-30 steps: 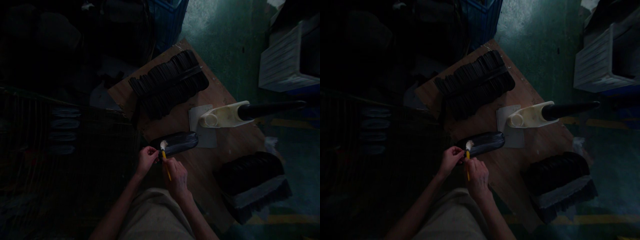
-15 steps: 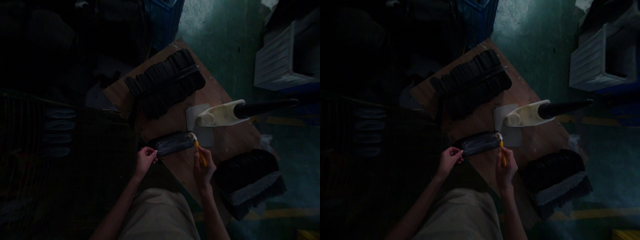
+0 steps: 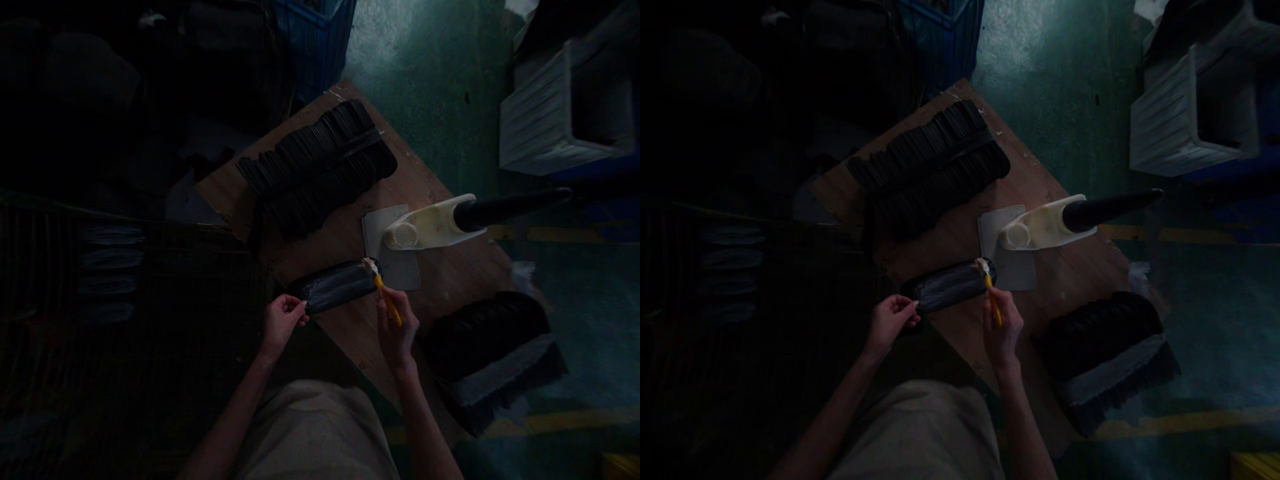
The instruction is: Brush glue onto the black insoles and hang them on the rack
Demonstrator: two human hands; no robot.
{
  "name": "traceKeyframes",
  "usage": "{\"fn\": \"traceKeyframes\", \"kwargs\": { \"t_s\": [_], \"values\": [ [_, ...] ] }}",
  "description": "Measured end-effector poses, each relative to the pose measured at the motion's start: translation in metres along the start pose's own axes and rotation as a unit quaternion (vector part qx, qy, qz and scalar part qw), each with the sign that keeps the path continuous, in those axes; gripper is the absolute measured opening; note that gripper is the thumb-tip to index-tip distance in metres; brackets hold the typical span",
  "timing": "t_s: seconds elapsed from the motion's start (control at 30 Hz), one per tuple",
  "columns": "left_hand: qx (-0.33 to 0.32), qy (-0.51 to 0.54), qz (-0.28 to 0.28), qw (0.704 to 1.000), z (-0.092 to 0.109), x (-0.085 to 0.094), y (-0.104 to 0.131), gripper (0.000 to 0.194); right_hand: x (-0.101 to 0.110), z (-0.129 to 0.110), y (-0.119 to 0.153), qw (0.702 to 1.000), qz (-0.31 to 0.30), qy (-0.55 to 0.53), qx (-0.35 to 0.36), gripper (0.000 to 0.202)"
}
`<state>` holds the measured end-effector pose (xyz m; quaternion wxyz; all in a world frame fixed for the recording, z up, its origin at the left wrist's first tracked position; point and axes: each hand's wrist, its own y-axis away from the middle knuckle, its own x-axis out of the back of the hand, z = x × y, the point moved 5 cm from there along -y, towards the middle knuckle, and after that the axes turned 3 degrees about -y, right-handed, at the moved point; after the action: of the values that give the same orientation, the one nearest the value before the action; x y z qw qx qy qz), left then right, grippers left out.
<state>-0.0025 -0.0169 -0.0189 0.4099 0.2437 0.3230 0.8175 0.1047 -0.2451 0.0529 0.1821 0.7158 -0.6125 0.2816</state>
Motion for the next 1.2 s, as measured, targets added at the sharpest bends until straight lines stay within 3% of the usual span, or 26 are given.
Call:
{"fn": "traceKeyframes", "kwargs": {
  "t_s": [0.1, 0.2, 0.37, 0.43, 0.57, 0.63, 0.73, 0.87, 0.93, 1.03, 1.1, 1.2],
  "values": [
    [-0.003, 0.005, 0.007, 1.0, 0.0, 0.0, 0.001, 0.044, 0.008, 0.009, -0.008, 0.997, 0.0, 0.064, 0.035, 0.016],
    [-0.007, 0.013, 0.014, 1.0, -0.001, -0.001, 0.002, 0.044, -0.002, -0.004, 0.004, 0.99, -0.015, 0.121, 0.067, 0.016],
    [-0.005, 0.02, 0.018, 1.0, -0.002, -0.003, 0.003, 0.044, -0.034, -0.04, 0.035, 0.979, -0.131, 0.073, 0.136, 0.017],
    [-0.004, 0.021, 0.019, 1.0, -0.002, -0.004, 0.004, 0.045, -0.031, -0.039, 0.038, 0.983, -0.134, 0.038, 0.121, 0.018],
    [0.002, 0.028, 0.027, 0.999, -0.003, -0.005, 0.006, 0.047, 0.006, -0.011, 0.03, 0.996, -0.021, 0.072, 0.052, 0.018],
    [0.002, 0.029, 0.029, 0.999, -0.004, -0.006, 0.007, 0.047, 0.017, -0.004, 0.031, 0.993, -0.002, 0.108, 0.042, 0.018],
    [0.0, 0.032, 0.029, 0.999, -0.005, -0.007, 0.008, 0.047, 0.006, -0.015, 0.044, 0.989, -0.046, 0.126, 0.069, 0.019],
    [-0.004, 0.034, 0.038, 0.999, -0.005, -0.008, 0.01, 0.048, -0.022, -0.05, 0.068, 0.989, -0.093, 0.074, 0.089, 0.015],
    [-0.004, 0.032, 0.04, 0.999, -0.005, -0.008, 0.01, 0.048, -0.027, -0.061, 0.074, 0.992, -0.107, 0.023, 0.061, 0.012],
    [-0.003, 0.029, 0.034, 0.999, -0.006, -0.008, 0.008, 0.047, -0.024, -0.058, 0.076, 0.982, -0.154, -0.1, -0.049, 0.011],
    [-0.01, 0.027, 0.025, 0.999, -0.006, -0.009, 0.007, 0.046, -0.011, -0.047, 0.07, 0.973, -0.129, -0.161, -0.107, 0.013],
    [-0.024, 0.018, 0.024, 0.999, -0.006, -0.009, 0.005, 0.044, 0.017, -0.027, 0.049, 0.985, 0.004, -0.147, -0.086, 0.02]
  ]
}}
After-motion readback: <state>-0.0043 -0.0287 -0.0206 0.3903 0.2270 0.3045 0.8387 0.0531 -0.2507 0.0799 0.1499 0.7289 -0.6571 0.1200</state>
